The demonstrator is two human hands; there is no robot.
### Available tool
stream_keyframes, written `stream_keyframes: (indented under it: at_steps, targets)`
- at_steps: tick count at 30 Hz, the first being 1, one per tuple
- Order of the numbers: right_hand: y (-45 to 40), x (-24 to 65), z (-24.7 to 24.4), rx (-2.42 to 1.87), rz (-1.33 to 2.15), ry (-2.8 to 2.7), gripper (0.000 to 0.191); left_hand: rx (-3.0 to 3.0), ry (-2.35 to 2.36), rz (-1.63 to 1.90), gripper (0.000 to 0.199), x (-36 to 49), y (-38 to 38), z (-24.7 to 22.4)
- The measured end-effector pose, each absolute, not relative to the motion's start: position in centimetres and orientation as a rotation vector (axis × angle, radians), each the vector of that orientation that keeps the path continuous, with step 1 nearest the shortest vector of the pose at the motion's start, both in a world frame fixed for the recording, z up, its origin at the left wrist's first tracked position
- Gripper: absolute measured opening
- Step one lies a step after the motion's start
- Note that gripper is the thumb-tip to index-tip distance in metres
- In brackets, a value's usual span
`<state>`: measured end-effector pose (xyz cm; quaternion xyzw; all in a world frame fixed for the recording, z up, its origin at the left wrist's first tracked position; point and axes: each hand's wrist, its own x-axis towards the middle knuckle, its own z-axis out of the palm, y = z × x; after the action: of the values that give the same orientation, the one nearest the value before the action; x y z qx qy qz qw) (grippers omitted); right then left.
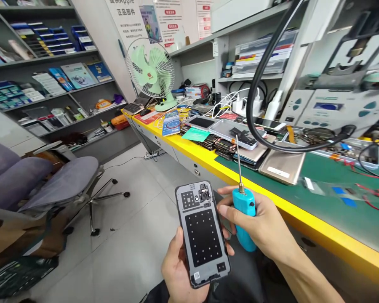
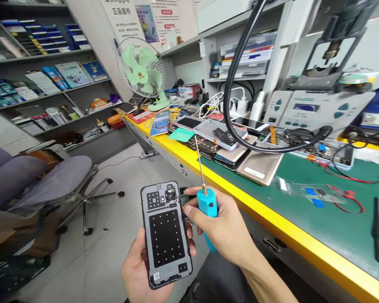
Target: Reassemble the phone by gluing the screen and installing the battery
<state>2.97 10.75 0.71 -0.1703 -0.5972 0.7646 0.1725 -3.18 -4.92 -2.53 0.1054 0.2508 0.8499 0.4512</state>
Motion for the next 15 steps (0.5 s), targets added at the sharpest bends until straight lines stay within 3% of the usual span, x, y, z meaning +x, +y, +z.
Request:
stream_keyframes:
  at_steps: [15]
  targets:
    - [10.7,6.0,0.1,-0.508,2.258,-1.572,0.031,0.261,0.687,2.025,0.051,-1.1,-4.9,-1.8]
